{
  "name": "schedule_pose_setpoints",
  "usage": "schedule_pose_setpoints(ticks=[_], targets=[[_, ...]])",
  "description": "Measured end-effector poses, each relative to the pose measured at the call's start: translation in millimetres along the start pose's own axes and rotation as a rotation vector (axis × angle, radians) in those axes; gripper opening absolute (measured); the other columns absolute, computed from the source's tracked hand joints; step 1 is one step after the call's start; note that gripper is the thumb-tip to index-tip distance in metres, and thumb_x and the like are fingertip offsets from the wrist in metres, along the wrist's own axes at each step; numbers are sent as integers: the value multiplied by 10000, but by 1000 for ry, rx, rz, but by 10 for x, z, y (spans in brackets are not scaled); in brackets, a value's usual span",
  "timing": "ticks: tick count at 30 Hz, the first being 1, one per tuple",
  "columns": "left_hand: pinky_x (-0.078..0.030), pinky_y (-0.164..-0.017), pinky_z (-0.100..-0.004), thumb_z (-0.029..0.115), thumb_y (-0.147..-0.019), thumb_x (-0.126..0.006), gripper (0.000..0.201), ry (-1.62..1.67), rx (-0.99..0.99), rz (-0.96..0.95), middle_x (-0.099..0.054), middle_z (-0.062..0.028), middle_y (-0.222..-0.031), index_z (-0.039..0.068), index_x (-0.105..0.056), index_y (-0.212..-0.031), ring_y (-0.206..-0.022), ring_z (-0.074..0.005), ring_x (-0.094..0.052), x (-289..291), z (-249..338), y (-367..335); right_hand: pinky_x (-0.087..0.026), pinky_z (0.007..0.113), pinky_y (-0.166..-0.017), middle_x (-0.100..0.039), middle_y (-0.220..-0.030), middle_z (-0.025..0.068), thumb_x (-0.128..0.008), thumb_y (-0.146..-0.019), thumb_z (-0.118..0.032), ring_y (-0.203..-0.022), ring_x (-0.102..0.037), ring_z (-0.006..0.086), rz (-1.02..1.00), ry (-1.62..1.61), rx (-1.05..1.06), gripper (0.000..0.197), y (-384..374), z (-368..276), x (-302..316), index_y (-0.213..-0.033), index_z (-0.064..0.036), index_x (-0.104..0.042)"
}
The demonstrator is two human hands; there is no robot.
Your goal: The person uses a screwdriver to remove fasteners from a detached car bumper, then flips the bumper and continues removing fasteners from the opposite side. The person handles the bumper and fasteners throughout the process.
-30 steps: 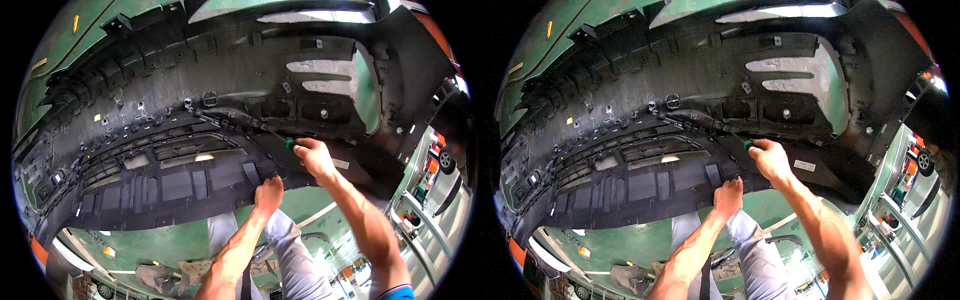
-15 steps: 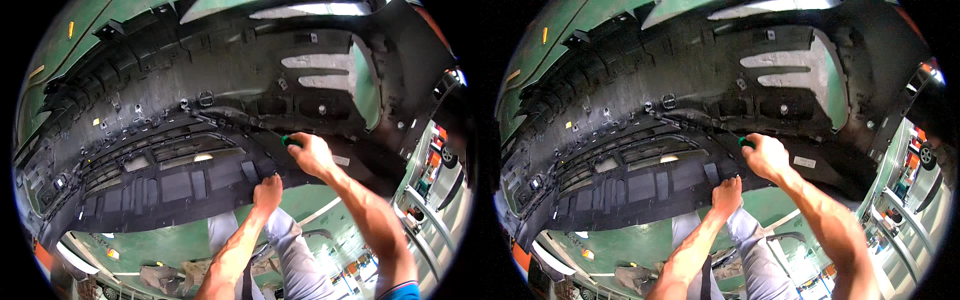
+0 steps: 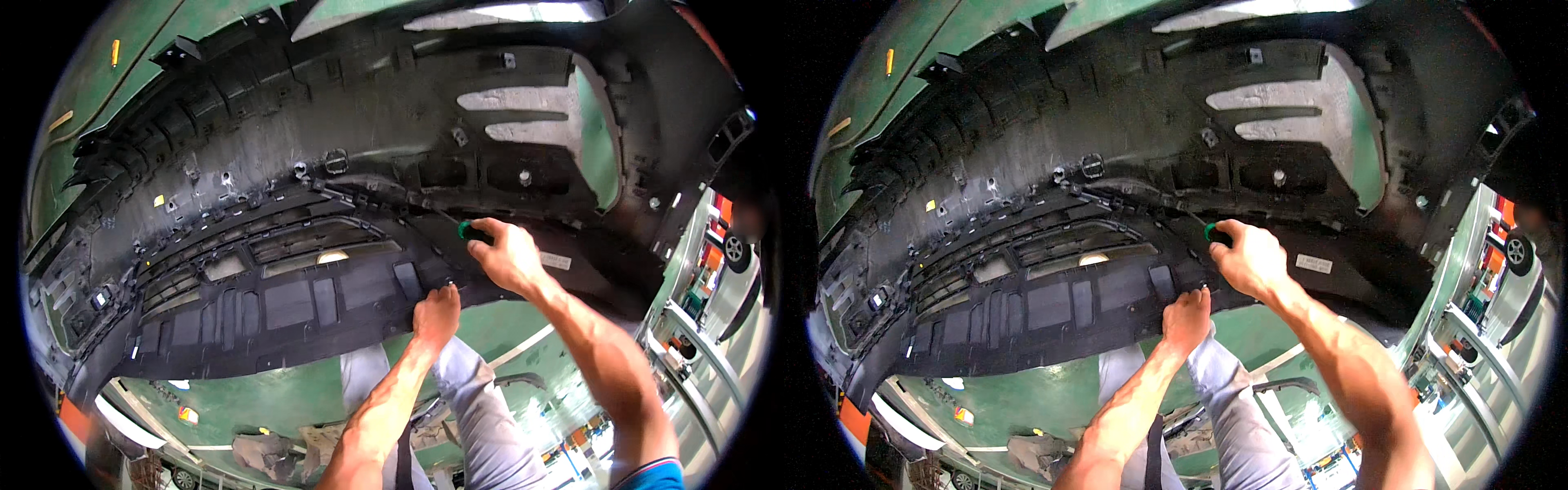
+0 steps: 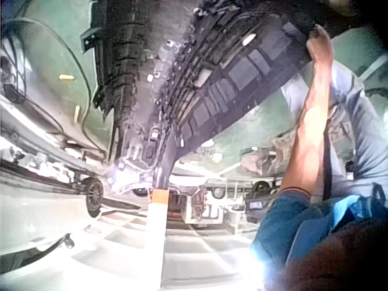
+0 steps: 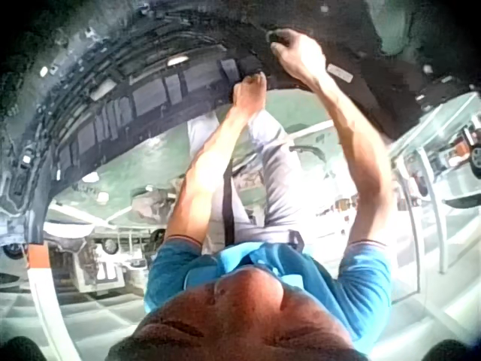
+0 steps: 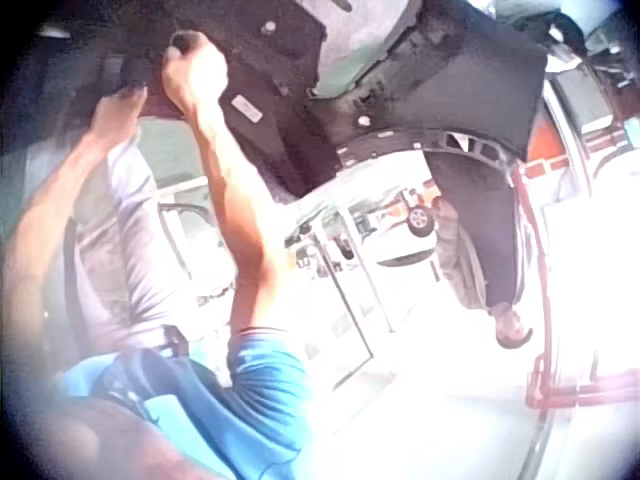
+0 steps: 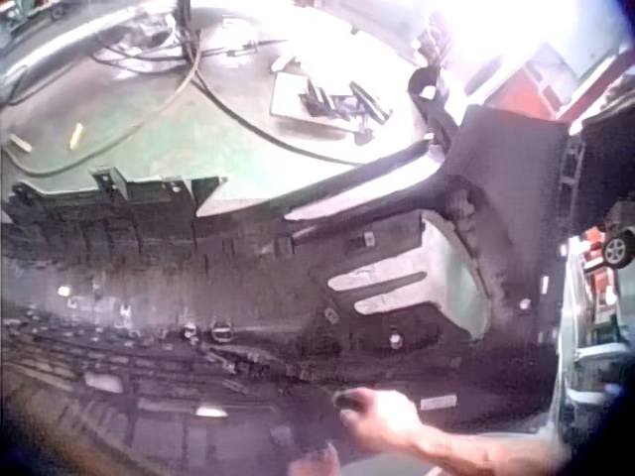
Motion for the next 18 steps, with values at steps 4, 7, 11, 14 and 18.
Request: schedule_pose_setpoints(ticks=[4,7,11,14,18], targets=[[-559,-615,-404,93,-843,-550,314,12,6,17,-637,-87,-888,7,-624,-1136,-826,-258,-655,-53,-44,2,-531,372,-612,-666,-831,155,-677,-881,-236,-690,-633,212,-67,-638,-490,462,121,415,-224,-1269,8,-612],[-565,-629,-399,97,-844,-553,313,9,16,-37,-647,-83,-905,12,-625,-1137,-842,-254,-656,-62,-18,-61,-538,422,-564,-649,-850,181,-666,-855,-214,-701,-690,310,102,289,223,520,306,-121,-16,-1323,-19,-552],[-572,-584,-331,69,-805,-616,326,-46,-14,1,-648,-68,-890,4,-643,-1123,-814,-212,-661,54,49,-54,-538,452,-575,-637,-825,173,-602,-884,-219,-697,-692,317,-198,647,370,487,300,-224,-260,-1348,-89,-536],[-571,-581,-339,70,-803,-615,335,-24,-20,23,-644,-73,-890,-7,-641,-1128,-808,-217,-656,39,34,28,-537,411,-605,-681,-834,222,-625,-888,-245,-690,-691,323,-37,137,30,394,107,-23,-12,-1243,-74,-641],[-568,-580,-351,79,-807,-612,335,-22,-12,3,-645,-72,-896,-12,-643,-1127,-812,-225,-654,-23,-6,26,-389,256,-487,-620,-719,50,-627,-927,-225,-547,-499,89,-87,-871,-623,376,304,582,-399,-1224,5,-640]])
Point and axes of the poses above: each hand's wrist, its own y-axis away from the middle knuckle, its own x-axis out of the back of the hand, z = x × y, the point moved 10 cm from there along -y, towards the middle knuckle
